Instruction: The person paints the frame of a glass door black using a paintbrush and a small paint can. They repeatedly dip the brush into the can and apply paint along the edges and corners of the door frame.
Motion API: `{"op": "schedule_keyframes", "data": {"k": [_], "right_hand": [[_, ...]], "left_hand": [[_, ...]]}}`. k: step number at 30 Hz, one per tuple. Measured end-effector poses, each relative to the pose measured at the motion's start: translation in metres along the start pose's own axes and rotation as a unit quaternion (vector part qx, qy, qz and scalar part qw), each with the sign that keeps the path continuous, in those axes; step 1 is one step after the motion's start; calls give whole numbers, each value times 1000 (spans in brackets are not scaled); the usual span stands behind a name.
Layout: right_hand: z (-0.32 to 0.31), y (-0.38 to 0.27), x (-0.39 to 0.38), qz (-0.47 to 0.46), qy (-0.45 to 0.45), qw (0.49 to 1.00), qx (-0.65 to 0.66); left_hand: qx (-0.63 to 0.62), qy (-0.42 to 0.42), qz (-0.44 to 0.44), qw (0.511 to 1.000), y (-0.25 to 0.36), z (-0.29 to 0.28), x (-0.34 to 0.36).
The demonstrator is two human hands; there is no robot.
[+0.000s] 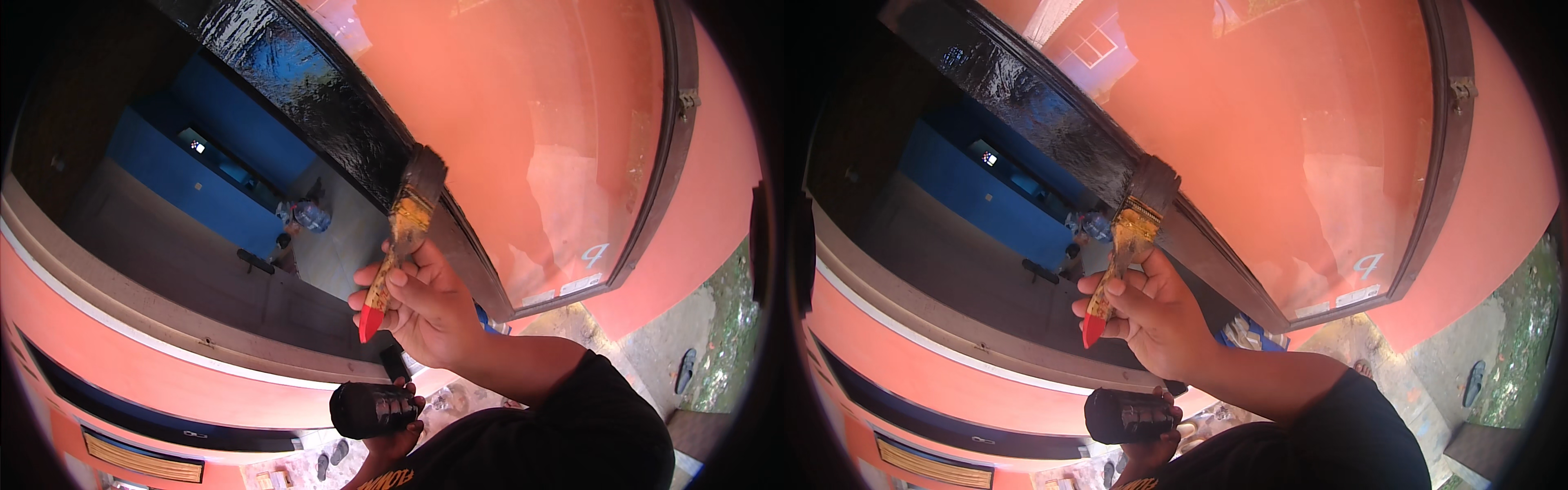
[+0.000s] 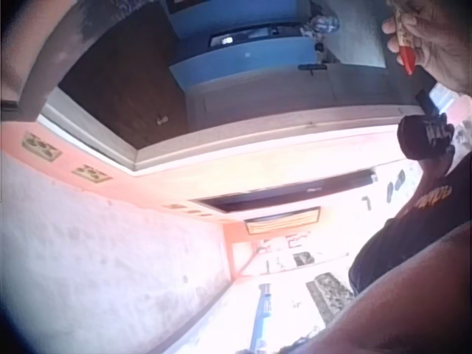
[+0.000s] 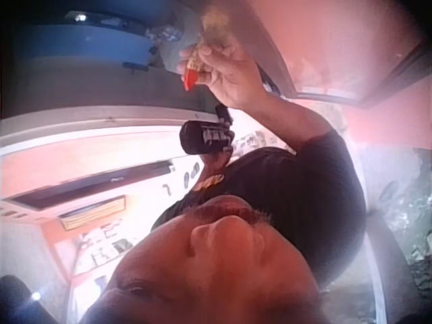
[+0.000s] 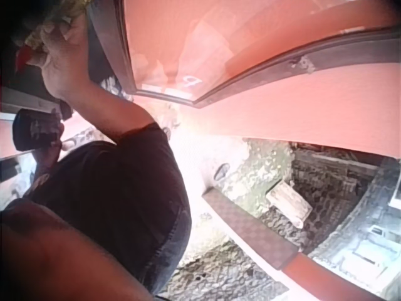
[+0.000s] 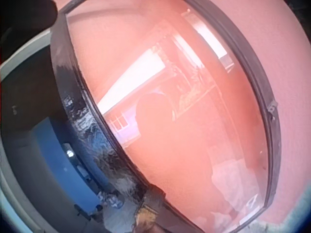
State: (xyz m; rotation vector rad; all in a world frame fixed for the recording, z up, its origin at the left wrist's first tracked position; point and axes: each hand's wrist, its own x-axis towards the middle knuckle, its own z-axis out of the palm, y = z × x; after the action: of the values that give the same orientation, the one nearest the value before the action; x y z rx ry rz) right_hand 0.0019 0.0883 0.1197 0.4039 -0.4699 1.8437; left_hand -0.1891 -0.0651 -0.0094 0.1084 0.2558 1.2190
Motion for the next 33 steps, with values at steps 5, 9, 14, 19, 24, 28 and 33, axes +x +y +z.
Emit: {"op": "schedule_keyframes", "data": {"k": [5, 9, 14, 19, 24, 28, 33], "right_hand": [[-2, 5, -12, 37, 9, 999, 13], [3, 3, -24, 14, 9, 1000, -10], [-21, 14, -12, 15, 18, 999, 27], [-17, 13, -29, 40, 31, 999, 9], [-21, 9, -25, 13, 45, 999, 14], [-28, 18, -26, 23, 18, 998, 63], [-25, 20, -43, -10, -19, 997, 71]], "left_hand": [[-1, 33, 2, 999, -3, 5, 0], [7, 26, 0, 1000, -4, 10, -1], [7, 28, -10, 1000, -4, 8, 1], [21, 26, -6, 999, -6, 10, 0], [8, 37, -10, 999, -6, 10, -3], [1, 41, -19, 999, -6, 12, -3], [7, 44, -7, 999, -5, 10, -7]]}}
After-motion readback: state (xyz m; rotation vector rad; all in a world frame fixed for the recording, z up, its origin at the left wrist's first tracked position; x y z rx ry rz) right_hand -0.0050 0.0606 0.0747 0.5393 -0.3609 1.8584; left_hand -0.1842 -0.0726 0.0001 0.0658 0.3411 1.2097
